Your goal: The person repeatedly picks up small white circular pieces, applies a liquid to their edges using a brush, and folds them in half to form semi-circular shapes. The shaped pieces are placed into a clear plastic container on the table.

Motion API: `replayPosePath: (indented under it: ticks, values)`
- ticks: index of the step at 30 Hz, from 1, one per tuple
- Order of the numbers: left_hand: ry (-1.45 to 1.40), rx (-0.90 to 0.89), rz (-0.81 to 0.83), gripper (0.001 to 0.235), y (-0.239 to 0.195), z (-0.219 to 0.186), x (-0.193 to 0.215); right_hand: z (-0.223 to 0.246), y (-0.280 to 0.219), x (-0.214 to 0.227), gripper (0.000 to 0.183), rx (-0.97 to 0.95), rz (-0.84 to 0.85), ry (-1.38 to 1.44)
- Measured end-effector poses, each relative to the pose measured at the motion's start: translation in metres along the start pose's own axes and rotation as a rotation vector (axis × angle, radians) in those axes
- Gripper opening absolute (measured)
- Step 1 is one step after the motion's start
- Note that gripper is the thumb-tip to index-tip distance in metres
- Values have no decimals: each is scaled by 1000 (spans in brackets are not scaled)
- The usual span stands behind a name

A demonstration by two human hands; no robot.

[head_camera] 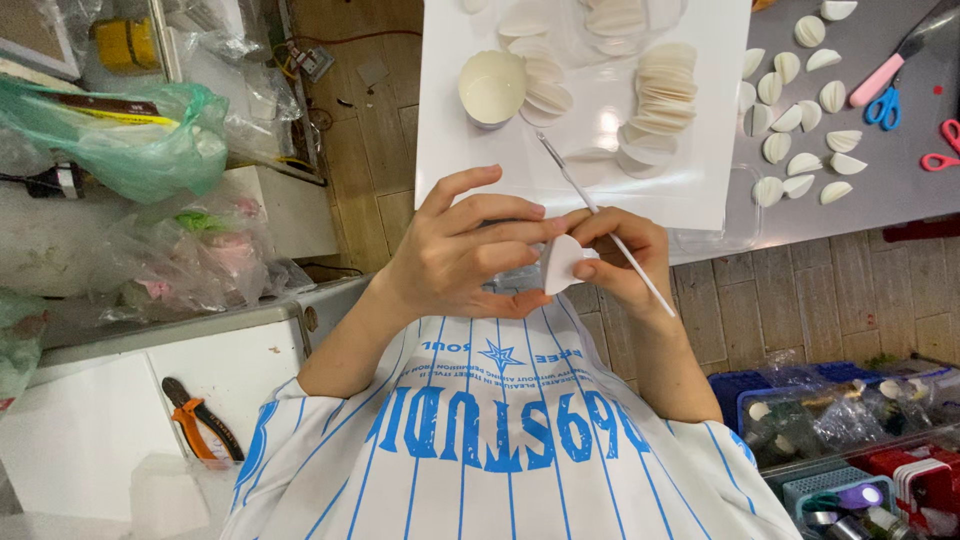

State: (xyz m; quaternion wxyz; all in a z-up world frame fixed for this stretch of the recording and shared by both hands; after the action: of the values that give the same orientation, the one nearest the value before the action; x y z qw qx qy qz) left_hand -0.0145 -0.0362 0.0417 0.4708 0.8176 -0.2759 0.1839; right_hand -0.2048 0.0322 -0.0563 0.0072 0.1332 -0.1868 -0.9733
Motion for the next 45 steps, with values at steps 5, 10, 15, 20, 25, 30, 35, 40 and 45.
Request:
replayPosePath:
  ticks: [5,10,15,20,25,30,35,40,45]
  values:
    - [-149,-21,26,49,4,1,-22,-17,-22,4,29,-51,-194,304]
    - [-229,-34,40,51,16,-2,-41,-24,-49,20,23,17,-310,472]
    - [-153,89,109,36,38,22,-68,-15,-78,70,24,213,-697,95]
    - [175,46,27,16,63,34,-113,2,-89,84,22,253,-871,-64]
    - [324,-7,17,20,73,36,-131,19,-87,75,18,231,-927,-188]
    - [46,133,-65,22,71,26,-103,28,-78,59,23,304,-908,-149]
    - [-208,229,-92,18,54,4,-81,37,-70,31,28,295,-800,-200]
    - [-2,274,-184,15,50,22,-80,15,-25,44,27,203,-783,-240]
    - [-69,408,-172,10,50,49,-86,4,-4,54,25,172,-767,-226]
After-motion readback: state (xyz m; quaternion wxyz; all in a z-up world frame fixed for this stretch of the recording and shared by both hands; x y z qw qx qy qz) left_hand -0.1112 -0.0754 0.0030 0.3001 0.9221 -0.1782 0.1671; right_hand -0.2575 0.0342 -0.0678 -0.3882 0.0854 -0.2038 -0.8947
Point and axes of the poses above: each hand's wrist, its own y-axis towards the middle knuckle, its own x-axis out of the back of the hand, z = x × y, the point moved 6 cm from there along y, towards the middle knuckle, and after that the axes turned 12 degrees about x, right-handed, at the moved point
